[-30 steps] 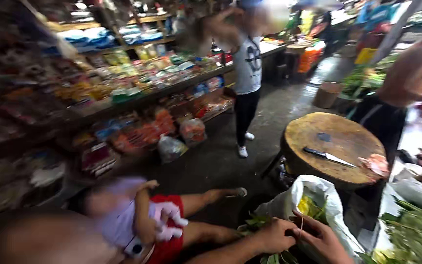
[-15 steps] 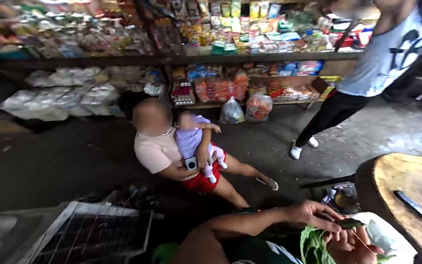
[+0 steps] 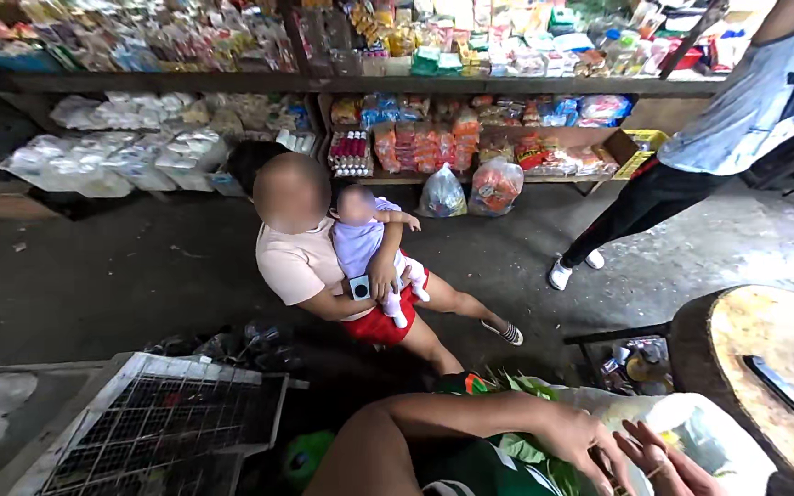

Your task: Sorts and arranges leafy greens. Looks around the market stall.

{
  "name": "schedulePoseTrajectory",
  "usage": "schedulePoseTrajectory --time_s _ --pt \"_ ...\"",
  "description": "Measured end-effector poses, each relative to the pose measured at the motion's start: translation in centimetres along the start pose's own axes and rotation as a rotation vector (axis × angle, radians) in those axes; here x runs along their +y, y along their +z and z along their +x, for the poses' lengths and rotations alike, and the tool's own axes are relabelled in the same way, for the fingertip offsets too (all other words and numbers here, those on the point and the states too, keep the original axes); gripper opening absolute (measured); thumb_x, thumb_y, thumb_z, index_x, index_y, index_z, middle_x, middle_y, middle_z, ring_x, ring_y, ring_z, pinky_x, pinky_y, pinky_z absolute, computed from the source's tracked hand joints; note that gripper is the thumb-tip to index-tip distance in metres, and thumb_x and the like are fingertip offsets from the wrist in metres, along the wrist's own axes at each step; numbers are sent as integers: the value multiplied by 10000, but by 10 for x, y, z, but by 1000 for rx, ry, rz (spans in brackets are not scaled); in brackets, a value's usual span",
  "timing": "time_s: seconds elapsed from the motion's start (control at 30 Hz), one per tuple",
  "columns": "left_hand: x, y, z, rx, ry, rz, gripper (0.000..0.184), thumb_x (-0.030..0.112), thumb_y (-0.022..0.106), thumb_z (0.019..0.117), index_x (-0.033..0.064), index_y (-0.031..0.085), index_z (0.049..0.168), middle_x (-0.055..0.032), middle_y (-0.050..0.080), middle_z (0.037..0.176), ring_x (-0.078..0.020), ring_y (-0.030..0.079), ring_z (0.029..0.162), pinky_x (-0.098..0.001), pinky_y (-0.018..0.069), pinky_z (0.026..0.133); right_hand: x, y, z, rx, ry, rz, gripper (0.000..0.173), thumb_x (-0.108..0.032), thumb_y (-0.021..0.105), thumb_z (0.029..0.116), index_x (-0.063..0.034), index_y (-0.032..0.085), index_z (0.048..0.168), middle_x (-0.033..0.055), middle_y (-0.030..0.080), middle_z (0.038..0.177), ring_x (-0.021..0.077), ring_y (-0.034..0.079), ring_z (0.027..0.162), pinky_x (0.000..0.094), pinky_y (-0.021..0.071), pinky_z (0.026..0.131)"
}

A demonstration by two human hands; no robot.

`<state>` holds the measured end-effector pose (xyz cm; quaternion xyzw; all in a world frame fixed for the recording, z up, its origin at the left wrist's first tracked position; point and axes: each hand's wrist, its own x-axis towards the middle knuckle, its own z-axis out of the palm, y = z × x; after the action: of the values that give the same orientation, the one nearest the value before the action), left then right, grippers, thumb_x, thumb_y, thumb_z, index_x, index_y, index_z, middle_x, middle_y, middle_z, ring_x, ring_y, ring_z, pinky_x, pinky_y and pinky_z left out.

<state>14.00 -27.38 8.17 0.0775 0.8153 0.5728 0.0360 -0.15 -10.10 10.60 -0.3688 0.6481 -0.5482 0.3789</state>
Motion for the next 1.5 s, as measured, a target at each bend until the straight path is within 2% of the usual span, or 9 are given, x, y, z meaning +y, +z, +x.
schedulePoseTrajectory --time_s 0.17,0.27,0.33,0.4,0.57,0.8,1.17,1.27,1.5 --pt "-1 5 10 125 126 -542 249 47 677 940 -57 681 1166 -111 727 1002 -152 698 875 -339 591 826 11 39 -6 405 39 739 420 -289 214 1112 -39 527 1239 40 690 987 142 683 882 339 574 820" --pt "-11 8 24 221 141 -769 233 40 571 1011 -30 629 1225 -93 707 931 -117 664 748 -293 586 726 27 51 0 452 -133 869 402 -373 281 1116 -108 555 1246 24 696 1010 116 693 861 311 603 737" --pt "-21 11 33 253 94 -805 257 49 580 1017 -13 619 1263 -84 712 872 -105 664 688 -264 588 664 35 42 -3 477 -209 726 354 -296 368 1114 -100 628 1252 33 746 1038 129 717 861 334 615 752" --pt "-27 11 37 221 -25 -775 329 96 622 1015 39 567 1334 -100 715 872 -130 679 679 -279 593 631 38 24 -14 503 -253 500 302 -78 454 1072 40 595 1312 122 717 1196 248 708 1091 461 583 978" --pt "-15 12 45 44 -280 -526 555 247 686 997 129 401 1458 -112 716 906 -165 705 730 -332 598 674 21 10 -38 528 -183 152 365 94 531 975 218 532 1318 272 653 1294 308 680 1173 437 546 1054" --pt "-10 16 69 -148 -333 -222 689 312 737 961 148 356 1511 -142 735 971 -226 739 834 -451 609 835 30 13 -66 578 -190 39 333 58 577 977 188 589 1284 266 691 1207 315 708 1105 441 568 1024" --pt "-12 27 91 -216 -306 -3 652 369 743 946 156 426 1474 -152 742 996 -279 740 889 -530 584 881 62 -6 -81 576 -255 -50 237 47 659 931 96 705 1158 198 720 1164 269 706 1090 407 573 1010" --pt "-10 26 94 -180 -315 125 610 378 744 937 148 475 1434 -150 735 961 -303 728 874 -560 579 857 54 -9 -94 541 -259 -175 417 -38 764 884 90 662 1267 218 672 1284 301 652 1213 440 541 1067" --pt "-20 22 105 -229 -196 229 400 419 715 951 110 673 1202 -89 748 983 -231 728 915 -502 582 894 45 -22 -104 750 -229 -390 240 -118 732 929 1 747 1136 143 723 1164 240 689 1115 411 580 985"
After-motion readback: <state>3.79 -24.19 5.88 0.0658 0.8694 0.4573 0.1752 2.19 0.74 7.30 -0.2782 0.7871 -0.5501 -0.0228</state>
